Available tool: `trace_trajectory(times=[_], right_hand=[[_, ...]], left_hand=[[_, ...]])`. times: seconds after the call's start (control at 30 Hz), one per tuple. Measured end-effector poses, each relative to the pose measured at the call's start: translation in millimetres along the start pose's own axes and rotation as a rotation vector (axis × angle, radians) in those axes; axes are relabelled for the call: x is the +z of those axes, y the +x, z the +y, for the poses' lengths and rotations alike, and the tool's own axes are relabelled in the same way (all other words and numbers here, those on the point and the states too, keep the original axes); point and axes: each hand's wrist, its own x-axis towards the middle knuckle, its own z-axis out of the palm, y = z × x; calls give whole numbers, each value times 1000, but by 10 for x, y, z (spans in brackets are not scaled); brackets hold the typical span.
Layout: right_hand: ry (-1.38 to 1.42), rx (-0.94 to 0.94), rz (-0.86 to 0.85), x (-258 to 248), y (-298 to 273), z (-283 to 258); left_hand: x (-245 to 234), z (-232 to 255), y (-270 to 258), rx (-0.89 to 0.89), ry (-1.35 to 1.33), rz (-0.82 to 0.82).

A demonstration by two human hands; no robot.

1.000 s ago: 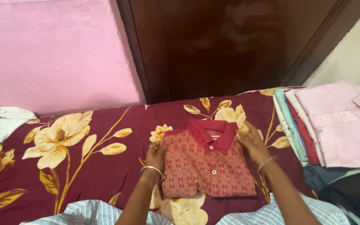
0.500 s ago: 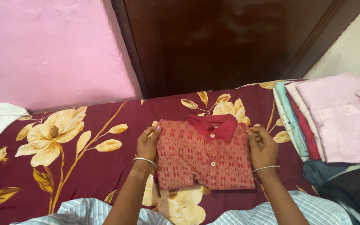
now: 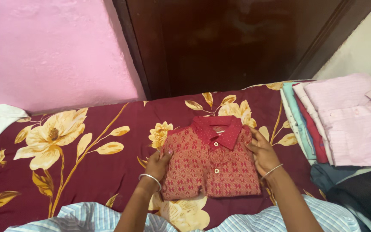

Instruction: The person buttons a shirt, spreads it flat on a bed, folds the sleeves and sides inward, and then folds the shirt into a compact rectangle.

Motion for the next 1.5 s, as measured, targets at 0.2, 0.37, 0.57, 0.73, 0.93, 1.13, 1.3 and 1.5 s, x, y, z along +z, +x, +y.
trace_trajectory(times=[0.2,0.37,0.57,0.73,0.93,1.13,1.3,1.5], right_hand=[[25,-155,16,97,-3,-70],[-91,-215,83,69,58,-67],[-217,-231,268,44,146,30],[-274,122,238,-206,124,-4],[-690,371,148,-165,-28,-76],[-532,221,37,152,-227,74],[-255,132,-12,254,-383,105],[-620,119,-229,283,-448,393]], left_hand=[[-23,-56,-80,106,-157,-30],[-130,-206,-299,125,127,0],[-65,-110,-264,299,31,181],[-74,0,-260,206,-247,130],[-13,228,-518,31,-136,58],[97,268,-632,58,-340,-165],[-183,229,-844,154,-383,-152],[-518,291,-1037,225,21,-35]])
